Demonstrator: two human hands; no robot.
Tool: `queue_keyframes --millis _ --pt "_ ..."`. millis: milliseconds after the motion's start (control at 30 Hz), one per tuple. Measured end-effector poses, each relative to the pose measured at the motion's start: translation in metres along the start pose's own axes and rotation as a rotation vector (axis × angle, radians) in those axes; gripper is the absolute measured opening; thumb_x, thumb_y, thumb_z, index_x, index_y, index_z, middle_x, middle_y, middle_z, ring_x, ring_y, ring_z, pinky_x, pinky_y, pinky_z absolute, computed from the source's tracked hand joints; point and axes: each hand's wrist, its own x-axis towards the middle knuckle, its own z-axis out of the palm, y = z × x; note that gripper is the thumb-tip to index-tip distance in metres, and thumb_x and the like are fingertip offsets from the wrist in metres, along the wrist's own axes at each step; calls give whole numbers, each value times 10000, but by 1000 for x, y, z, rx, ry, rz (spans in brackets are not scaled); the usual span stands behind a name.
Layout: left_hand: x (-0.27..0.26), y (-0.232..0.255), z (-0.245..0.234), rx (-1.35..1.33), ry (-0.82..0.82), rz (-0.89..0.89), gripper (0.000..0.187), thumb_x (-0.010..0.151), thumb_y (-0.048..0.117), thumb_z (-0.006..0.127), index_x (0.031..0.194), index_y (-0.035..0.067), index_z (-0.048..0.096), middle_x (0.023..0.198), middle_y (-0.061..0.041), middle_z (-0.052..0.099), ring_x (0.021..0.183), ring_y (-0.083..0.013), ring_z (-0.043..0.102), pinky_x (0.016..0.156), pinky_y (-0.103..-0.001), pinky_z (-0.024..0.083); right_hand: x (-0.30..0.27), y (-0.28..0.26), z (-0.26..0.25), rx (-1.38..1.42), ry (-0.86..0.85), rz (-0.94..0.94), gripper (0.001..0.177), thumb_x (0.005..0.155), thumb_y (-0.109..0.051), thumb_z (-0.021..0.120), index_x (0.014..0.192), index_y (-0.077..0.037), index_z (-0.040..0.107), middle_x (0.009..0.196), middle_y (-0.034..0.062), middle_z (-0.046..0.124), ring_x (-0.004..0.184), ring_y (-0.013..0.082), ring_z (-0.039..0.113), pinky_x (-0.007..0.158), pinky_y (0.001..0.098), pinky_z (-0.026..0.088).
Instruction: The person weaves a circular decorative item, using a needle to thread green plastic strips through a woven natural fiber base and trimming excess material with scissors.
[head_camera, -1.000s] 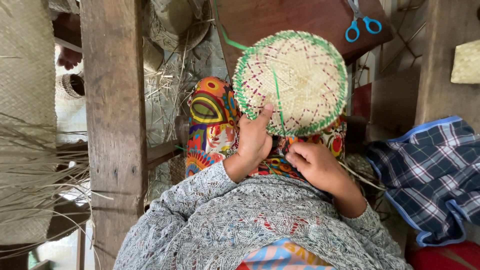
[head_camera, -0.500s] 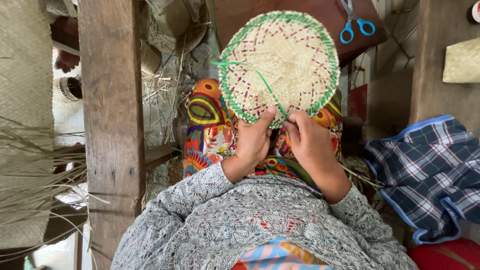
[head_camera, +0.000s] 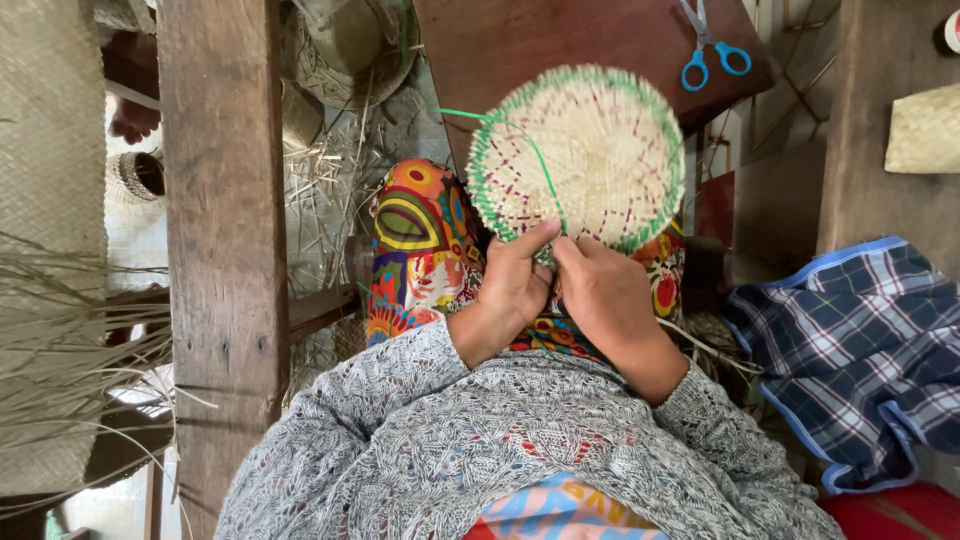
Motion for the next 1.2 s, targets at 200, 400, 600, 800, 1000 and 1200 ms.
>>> queue_keyframes --millis 200,400,600,800,1000,1200 --pt "33 -36 -30 92 56 34 328 692 -86 890 971 -3 740 867 -157 755 741 -280 753 639 -392 620 -13 9 26 -69 -68 -77 120 944 -91 640 962 -186 569 712 20 522 446 214 564 396 364 453" --pt "-16 19 15 222 84 96 322 689 -45 887 959 -30 712 878 -134 735 765 -255 714 690 -425 593 -20 2 26 -27 -105 -170 60 943 -150 613 977 -200 611 720 15 606 548 223 656 456 364 503" --pt "0 39 50 82 112 175 393 666 -49 894 1003 -24 694 891 -147 720 790 -256 697 735 -433 545 -30 -17 -16 -53 -224 -356 24 960 -240 613 971 -260 605 785 -26 671 595 152 666 491 305 521" --pt "8 89 84 219 240 -71 582 687 70 819 1191 42 529 1428 -106 660 1446 -154 498 935 -228 424 -28 -24 -127 340 -341 -718 304 991 -200 608 742 -159 438 641 0 411 471 175 409 378 408 295" --pt "39 78 68 108 115 64 963 619 96 827 1474 15 392 1311 -129 646 1185 -234 622 1019 -388 514 -86 17 -173 695 -751 -910 466 1208 -246 279 786 -118 431 761 49 435 625 243 453 545 378 364" --pt "24 64 54 -61 -244 55 434 842 20 762 1247 95 623 1147 -153 733 1069 -314 706 850 -493 623 -42 -2 -198 769 -274 -906 145 1055 -108 570 969 -27 653 874 74 531 586 236 478 493 387 380"
